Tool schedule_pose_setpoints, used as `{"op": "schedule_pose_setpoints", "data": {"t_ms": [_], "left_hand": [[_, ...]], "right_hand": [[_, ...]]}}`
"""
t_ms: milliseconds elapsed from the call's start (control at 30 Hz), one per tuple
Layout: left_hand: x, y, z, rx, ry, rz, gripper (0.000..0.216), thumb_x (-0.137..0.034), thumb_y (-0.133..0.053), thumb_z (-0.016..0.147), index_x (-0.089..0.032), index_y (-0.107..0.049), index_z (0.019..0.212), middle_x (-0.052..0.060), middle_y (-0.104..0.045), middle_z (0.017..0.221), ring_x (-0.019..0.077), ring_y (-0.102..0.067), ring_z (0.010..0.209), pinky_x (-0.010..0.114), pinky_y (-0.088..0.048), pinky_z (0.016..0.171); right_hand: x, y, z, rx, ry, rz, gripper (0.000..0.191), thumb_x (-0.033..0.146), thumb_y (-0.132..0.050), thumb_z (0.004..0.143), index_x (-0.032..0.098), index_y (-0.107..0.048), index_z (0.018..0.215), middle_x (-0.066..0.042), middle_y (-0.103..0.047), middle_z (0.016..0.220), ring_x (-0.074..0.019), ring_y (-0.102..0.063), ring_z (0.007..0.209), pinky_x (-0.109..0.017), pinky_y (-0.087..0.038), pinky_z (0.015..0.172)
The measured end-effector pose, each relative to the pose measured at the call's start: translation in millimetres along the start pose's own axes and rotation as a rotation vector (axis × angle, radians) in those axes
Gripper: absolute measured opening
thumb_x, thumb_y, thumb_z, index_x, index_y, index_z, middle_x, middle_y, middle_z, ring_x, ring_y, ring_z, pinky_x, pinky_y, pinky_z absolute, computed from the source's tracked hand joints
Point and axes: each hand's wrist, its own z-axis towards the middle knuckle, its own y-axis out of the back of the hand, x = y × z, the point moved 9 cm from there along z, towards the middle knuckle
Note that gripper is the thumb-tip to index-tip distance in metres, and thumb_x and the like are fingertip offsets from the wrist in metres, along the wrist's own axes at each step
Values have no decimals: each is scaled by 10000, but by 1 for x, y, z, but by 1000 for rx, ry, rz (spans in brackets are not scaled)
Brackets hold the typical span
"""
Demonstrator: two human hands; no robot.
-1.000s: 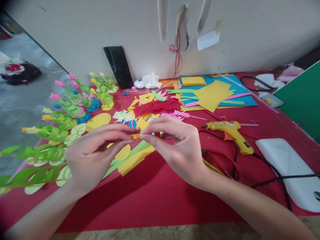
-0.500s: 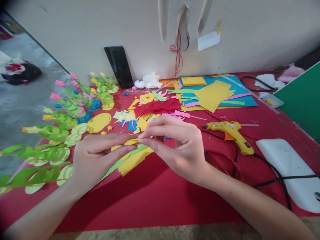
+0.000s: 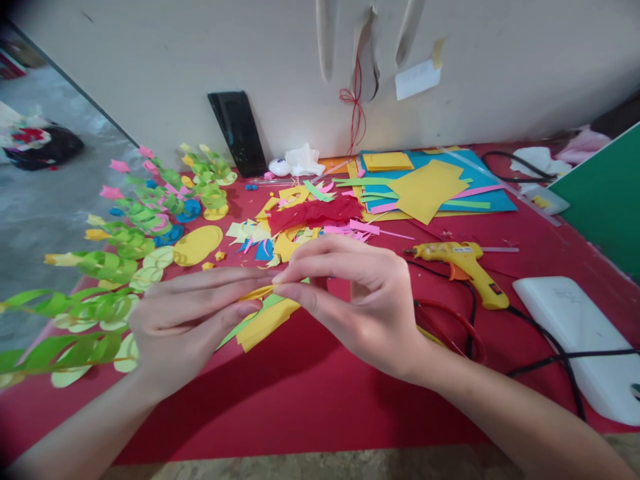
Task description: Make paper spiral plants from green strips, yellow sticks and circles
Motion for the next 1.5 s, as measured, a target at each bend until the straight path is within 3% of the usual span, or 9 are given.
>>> {"op": "schedule_pose_setpoints", "data": {"t_ms": [367,467,700,800,967,1167,1400,1500], "left_hand": [[0,2,-5,-61,60,-25,185,-32,-609,706,-151,-679,828,12,-716,839,98,-667,748,135,-533,682],[5,3,-4,-50,141,4,152,-67,-617,707,-177,-682,790,-17,-718,815,96,-667,706,133,-527,639],[41,-34,-13,368,496,-57,131,-198,-548,785,-195,-676,809,-31,-711,749,127,-662,670,179,-500,597],[47,-43,-19,444,547,-86,190,-173,-493,819,-186,-660,731,-36,-700,700,99,-651,647,164,-477,619],[41,-40,-20,420,530,-83,198,-152,-477,824,-162,-567,649,-40,-620,580,71,-584,545,167,-426,560],[36,-31,-18,292,584,-296,191,-211,-486,837,-160,-547,663,-22,-636,600,77,-587,566,169,-438,557],[32,-38,-22,366,610,-396,200,-214,-467,848,-172,-504,655,-37,-617,543,66,-559,506,160,-407,497],[29,-39,-22,402,577,-412,184,-204,-471,845,-176,-505,666,-41,-619,547,69,-576,519,158,-423,514]], "right_hand": [[-11,-5,-3,3,-110,11,90,105,-641,694,191,-626,717,35,-627,753,-63,-574,718,-140,-485,635],[-12,-5,-1,18,-116,-28,64,131,-617,724,193,-613,738,31,-632,763,-72,-580,742,-148,-483,660],[-20,-20,9,291,-89,-250,77,148,-582,748,166,-622,685,2,-659,747,-100,-601,709,-183,-475,648],[-25,-26,9,360,-109,-276,95,139,-560,762,162,-617,690,2,-657,747,-93,-593,686,-186,-462,626],[-30,-26,7,382,-183,-255,59,178,-571,759,166,-607,714,5,-646,735,-91,-575,672,-183,-442,574],[-26,-29,4,459,-204,-199,108,260,-566,768,152,-555,773,22,-582,696,-48,-478,547,-154,-392,465],[-21,-37,-3,587,-175,-88,50,195,-532,796,157,-564,806,21,-577,717,-54,-487,602,-156,-403,542],[-18,-36,-4,588,-164,-8,60,187,-525,803,160,-574,783,30,-564,681,-45,-465,572,-146,-372,504]]}}
